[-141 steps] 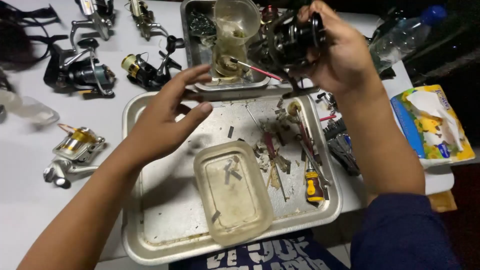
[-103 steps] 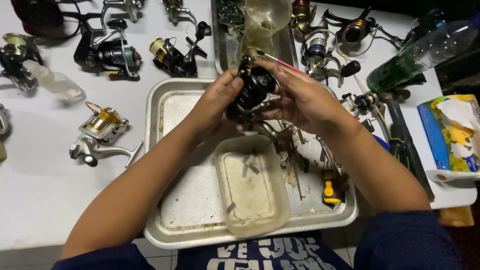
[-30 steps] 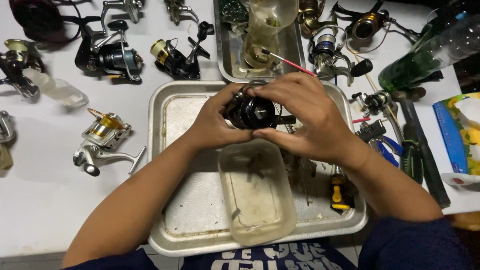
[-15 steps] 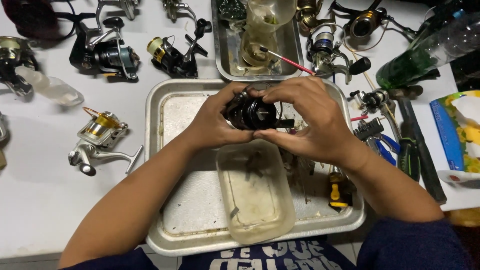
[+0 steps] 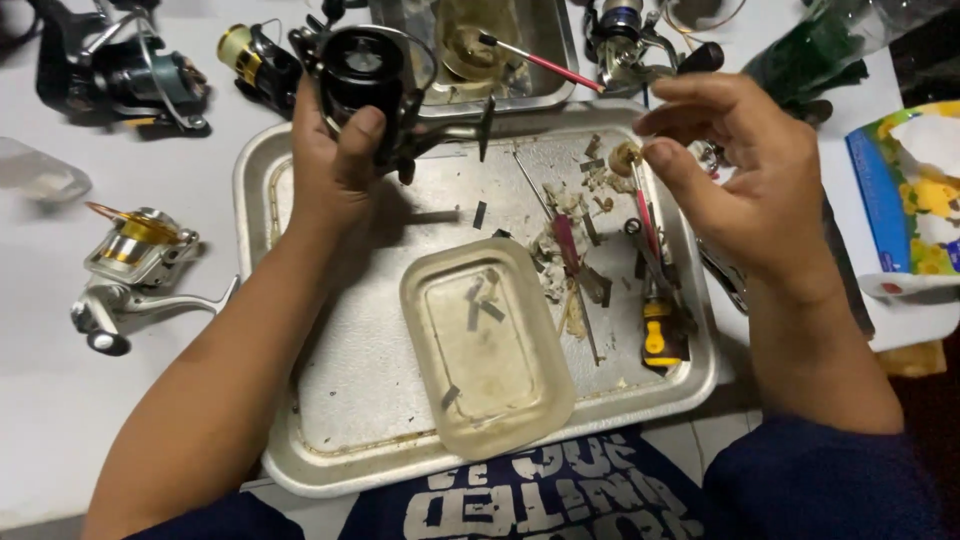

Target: Disassembling a fishing reel for maintenance, removing the spool and internal components using tools.

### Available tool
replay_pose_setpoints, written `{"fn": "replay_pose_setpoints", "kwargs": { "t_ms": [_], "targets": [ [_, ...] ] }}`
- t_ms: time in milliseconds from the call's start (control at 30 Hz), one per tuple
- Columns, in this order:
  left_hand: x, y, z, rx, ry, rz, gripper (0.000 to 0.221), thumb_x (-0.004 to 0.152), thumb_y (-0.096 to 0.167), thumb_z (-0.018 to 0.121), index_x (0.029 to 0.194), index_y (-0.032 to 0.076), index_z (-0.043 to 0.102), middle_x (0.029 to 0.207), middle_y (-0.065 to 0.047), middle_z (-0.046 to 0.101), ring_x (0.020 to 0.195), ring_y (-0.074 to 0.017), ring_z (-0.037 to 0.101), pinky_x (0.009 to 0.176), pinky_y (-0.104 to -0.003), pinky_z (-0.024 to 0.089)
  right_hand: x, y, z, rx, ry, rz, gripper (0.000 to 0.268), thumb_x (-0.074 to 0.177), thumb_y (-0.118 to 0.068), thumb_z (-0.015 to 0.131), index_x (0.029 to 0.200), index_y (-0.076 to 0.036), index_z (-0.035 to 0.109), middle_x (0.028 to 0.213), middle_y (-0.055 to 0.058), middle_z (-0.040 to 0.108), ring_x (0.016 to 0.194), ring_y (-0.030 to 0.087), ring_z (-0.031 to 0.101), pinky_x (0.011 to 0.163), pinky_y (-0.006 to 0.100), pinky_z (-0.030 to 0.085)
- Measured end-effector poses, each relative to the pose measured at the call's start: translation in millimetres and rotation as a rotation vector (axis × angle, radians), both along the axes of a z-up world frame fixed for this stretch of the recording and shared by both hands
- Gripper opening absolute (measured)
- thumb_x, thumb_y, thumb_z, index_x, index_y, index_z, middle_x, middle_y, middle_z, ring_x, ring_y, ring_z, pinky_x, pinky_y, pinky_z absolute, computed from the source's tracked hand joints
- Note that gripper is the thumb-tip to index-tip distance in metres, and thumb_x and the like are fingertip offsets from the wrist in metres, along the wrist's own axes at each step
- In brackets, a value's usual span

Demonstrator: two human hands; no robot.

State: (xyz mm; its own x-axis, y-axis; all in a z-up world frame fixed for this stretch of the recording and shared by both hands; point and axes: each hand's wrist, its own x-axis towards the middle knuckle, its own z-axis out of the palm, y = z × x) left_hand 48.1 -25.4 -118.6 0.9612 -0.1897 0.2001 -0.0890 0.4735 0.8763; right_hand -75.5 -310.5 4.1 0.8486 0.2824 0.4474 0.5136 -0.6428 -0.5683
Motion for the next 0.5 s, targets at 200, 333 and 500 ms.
{"fn": "replay_pose_setpoints", "kwargs": {
  "t_ms": [200,333,500],
  "targets": [
    [-11.6,-4.0,19.3,0.044,0.130,-0.021,0.085,0.078,0.057,0.074,0.143,0.015,0.039,0.112,-0.012,0.065,0.085,-0.0239,0.074,0.054,-0.029,0.051,-40.8,-27.7,-53.9,-0.387,0.127,-0.085,0.021,0.101,-0.012,0.066,0.113,0.003,0.074,0.100,0.017,0.079,0.081,0.024,0.078,0.069,0.032,0.066],
    [-1.7,-2.6,3.0,0.072,0.077,-0.073,0.072,0.085,0.054,0.067,0.138,0.014,0.039,0.111,-0.015,0.062,0.080,-0.0273,0.074,0.044,-0.031,0.050,-67.9,-33.4,-60.1,-0.349,0.099,-0.191,0.024,0.098,-0.009,0.069,0.117,0.005,0.074,0.111,0.020,0.077,0.098,0.029,0.075,0.088,0.040,0.059],
    [4.2,-2.9,-2.3,-0.018,0.019,-0.117,0.087,0.076,0.055,0.084,0.136,0.009,0.041,0.116,-0.011,0.058,0.094,-0.0224,0.067,0.081,-0.037,0.068,-92.6,-49.1,-89.4,-0.011,0.105,-0.506,0.032,0.100,-0.003,0.066,0.129,0.010,0.064,0.120,0.024,0.066,0.108,0.034,0.065,0.097,0.042,0.056]
  ]
}}
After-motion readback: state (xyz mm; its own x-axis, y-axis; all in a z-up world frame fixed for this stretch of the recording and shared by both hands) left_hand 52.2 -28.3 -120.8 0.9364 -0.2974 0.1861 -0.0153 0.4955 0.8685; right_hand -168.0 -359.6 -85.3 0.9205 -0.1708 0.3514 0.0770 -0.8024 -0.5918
